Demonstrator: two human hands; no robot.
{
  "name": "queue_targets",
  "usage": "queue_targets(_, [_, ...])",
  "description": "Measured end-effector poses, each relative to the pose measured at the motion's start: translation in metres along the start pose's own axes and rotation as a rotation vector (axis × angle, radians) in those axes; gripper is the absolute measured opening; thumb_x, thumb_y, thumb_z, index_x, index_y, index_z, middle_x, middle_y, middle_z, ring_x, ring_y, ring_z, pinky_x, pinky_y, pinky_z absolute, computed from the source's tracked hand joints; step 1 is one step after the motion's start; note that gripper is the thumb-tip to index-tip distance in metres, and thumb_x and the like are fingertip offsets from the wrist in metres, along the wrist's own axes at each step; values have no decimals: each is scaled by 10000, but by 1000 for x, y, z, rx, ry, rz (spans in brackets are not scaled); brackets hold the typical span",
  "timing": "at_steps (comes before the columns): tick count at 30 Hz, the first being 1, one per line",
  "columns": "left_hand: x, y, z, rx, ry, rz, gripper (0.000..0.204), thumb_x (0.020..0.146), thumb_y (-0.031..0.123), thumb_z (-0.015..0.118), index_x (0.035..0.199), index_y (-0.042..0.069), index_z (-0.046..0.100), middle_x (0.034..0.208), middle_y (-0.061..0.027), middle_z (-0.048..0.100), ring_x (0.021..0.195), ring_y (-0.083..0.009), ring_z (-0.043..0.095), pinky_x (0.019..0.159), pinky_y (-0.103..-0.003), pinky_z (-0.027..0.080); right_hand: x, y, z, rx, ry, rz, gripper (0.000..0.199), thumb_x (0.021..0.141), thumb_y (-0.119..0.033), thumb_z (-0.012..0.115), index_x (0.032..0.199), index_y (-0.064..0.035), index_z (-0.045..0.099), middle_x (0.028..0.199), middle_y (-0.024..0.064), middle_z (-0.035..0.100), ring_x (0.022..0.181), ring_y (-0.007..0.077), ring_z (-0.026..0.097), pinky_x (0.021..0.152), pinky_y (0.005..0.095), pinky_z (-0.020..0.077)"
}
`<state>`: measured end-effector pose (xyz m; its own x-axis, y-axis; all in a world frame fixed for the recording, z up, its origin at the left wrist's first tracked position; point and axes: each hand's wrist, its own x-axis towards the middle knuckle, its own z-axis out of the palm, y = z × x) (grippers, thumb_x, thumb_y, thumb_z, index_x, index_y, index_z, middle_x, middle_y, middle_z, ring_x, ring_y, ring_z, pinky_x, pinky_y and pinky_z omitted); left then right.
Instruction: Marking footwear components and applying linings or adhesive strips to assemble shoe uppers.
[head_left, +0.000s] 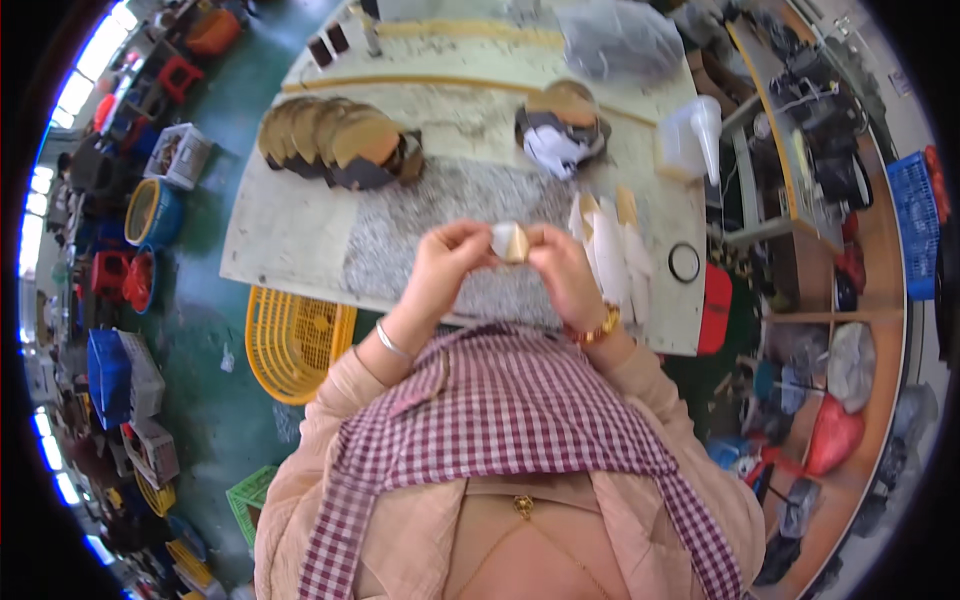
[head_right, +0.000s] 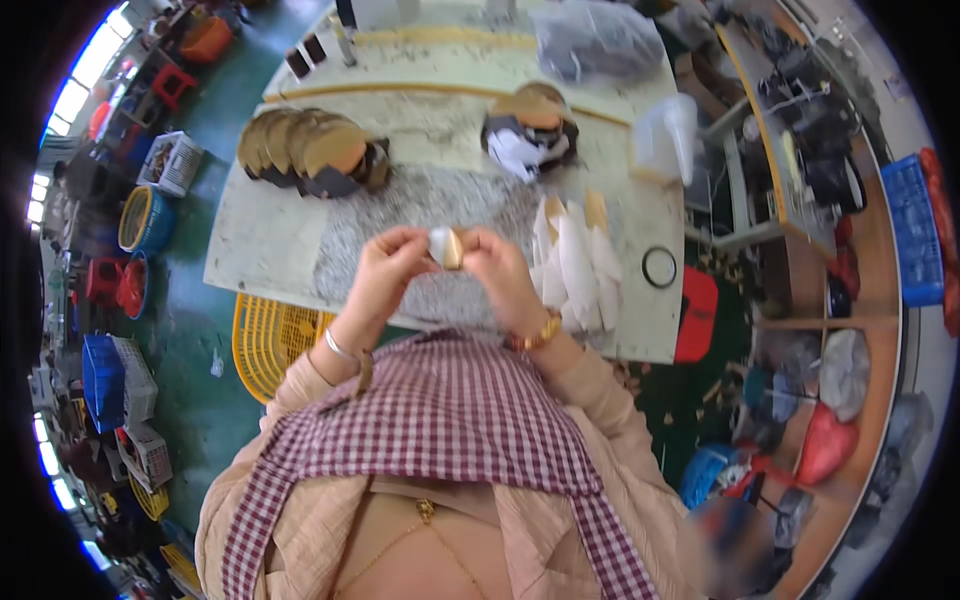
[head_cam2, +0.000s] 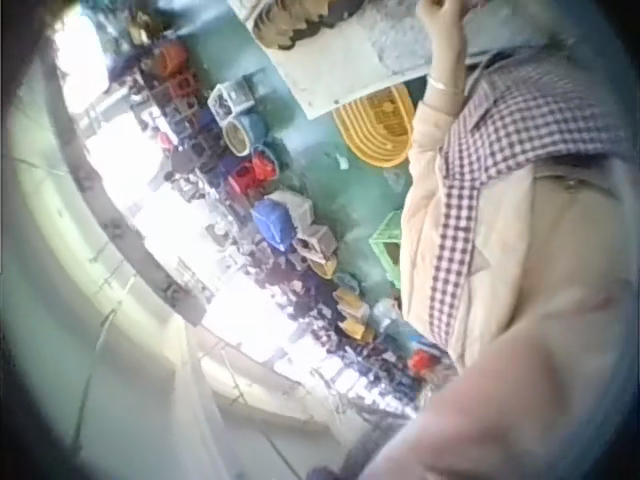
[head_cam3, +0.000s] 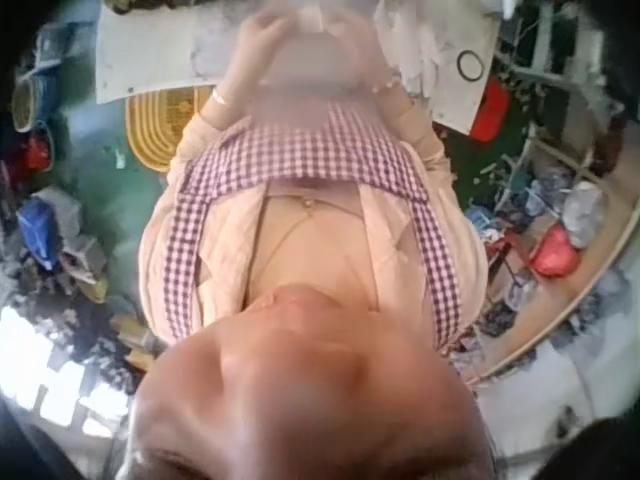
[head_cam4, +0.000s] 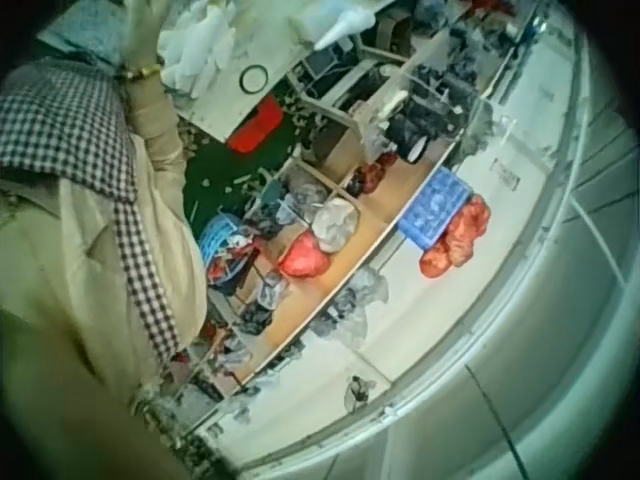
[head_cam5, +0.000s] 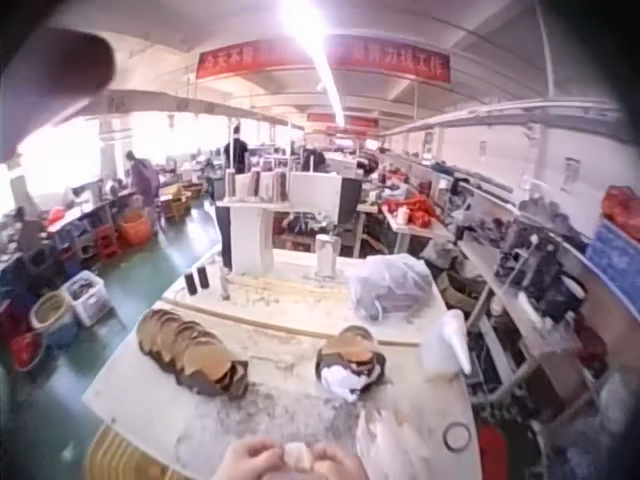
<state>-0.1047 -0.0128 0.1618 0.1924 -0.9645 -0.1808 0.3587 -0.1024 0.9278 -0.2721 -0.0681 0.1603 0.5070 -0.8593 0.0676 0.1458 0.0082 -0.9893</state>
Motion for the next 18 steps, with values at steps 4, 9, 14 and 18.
queue_targets(4, [7, -10, -1, -177, -58, -55, 119, 885, 19, 575, 978, -20, 637, 898, -117, 662, 758, -159, 657, 700, -230, 568, 9, -1, -11, 92, -3, 161, 76, 885, -74, 581, 895, -7, 616, 851, 53, 618, 751, 138, 559, 708, 220, 472])
queue_targets(9, [19, -16, -22, -384, -2, -121, 106, 905, 23, 536, 980, -14, 602, 879, -124, 653, 779, -188, 669, 718, -241, 577, -9, 14, -36, 275, 58, 164, 110, 904, -69, 574, 927, 34, 603, 862, 81, 605, 755, 156, 577, 726, 240, 500])
queue_targets(14, [35, -22, -79, -580, 128, -118, 101, 916, 39, 509, 966, -8, 583, 863, -127, 647, 777, -204, 672, 709, -253, 581, -82, 36, -131, 138, 120, 469, 133, 886, -74, 598, 940, 46, 621, 850, 91, 636, 724, 152, 598, 723, 233, 504])
queue_targets(18, [30, -12, -89, -453, 138, 74, 119, 886, 9, 515, 973, 19, 595, 853, -125, 654, 729, -196, 664, 677, -268, 583, -120, 30, -157, -241, -36, 573, 147, 898, -90, 592, 978, 29, 622, 870, 95, 644, 736, 149, 598, 718, 226, 496])
